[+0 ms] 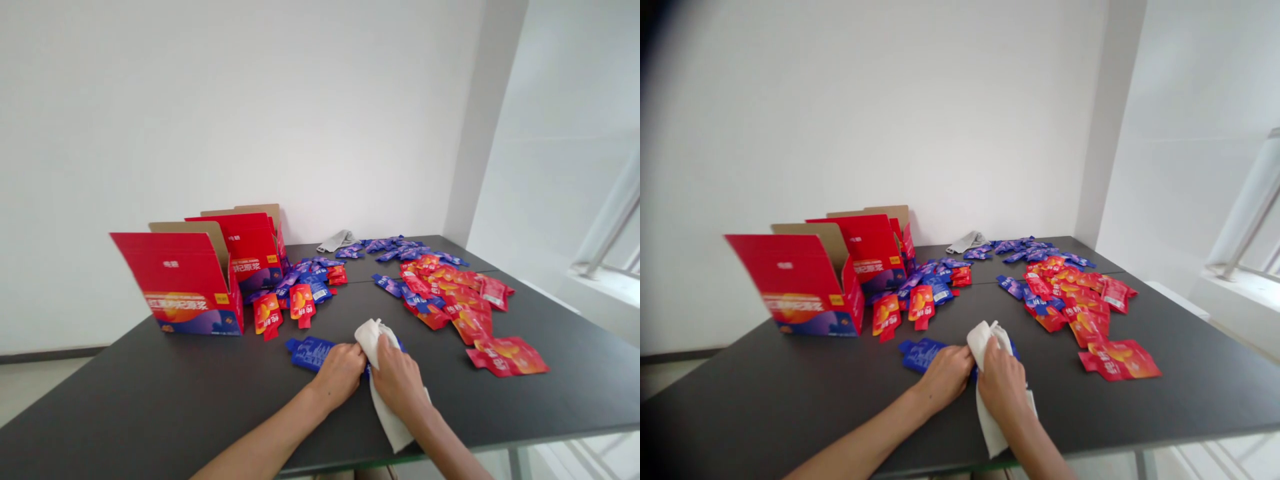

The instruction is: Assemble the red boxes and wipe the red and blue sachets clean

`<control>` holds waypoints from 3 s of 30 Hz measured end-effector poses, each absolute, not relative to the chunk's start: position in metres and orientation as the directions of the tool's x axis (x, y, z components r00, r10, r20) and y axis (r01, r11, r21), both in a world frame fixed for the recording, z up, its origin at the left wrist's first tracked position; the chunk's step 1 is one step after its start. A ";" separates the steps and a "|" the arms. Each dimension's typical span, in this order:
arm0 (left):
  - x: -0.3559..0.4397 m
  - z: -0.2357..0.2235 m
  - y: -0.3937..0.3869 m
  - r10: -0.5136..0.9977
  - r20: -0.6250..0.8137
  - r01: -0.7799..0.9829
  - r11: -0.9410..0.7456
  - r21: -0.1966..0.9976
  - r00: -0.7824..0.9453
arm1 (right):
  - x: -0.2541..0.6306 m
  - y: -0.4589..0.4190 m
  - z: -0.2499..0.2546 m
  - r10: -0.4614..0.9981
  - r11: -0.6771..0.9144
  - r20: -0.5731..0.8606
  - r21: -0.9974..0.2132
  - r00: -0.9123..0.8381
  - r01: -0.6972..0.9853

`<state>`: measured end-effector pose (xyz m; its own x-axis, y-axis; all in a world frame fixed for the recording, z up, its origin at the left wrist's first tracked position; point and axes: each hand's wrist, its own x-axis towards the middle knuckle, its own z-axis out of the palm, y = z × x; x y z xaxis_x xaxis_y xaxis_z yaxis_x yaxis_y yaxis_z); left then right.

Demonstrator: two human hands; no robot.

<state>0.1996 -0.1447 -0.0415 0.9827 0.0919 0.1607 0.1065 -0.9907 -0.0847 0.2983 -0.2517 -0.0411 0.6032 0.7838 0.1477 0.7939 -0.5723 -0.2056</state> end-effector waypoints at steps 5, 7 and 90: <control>0.197 -0.038 -0.146 0.153 0.172 0.173 -0.979 -0.109 0.973 | 0.325 -0.254 -0.040 0.610 -0.756 0.102 -0.224 0.786 0.615; 0.193 -0.031 -0.140 0.226 0.191 0.247 -0.965 -0.093 0.955 | 0.342 -0.257 -0.041 0.555 -0.794 0.058 -0.263 0.830 0.548; 0.110 -0.040 -0.147 0.534 0.080 0.436 -0.759 0.483 0.842 | 0.261 -0.232 -0.039 0.947 -0.302 0.079 -0.101 0.310 0.948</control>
<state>0.1101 -0.1467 -0.0399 0.8415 0.5344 0.0795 0.4362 -0.7590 0.4834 0.2609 -0.2320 -0.0391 0.3103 0.9473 0.0792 0.9479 -0.3021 -0.1009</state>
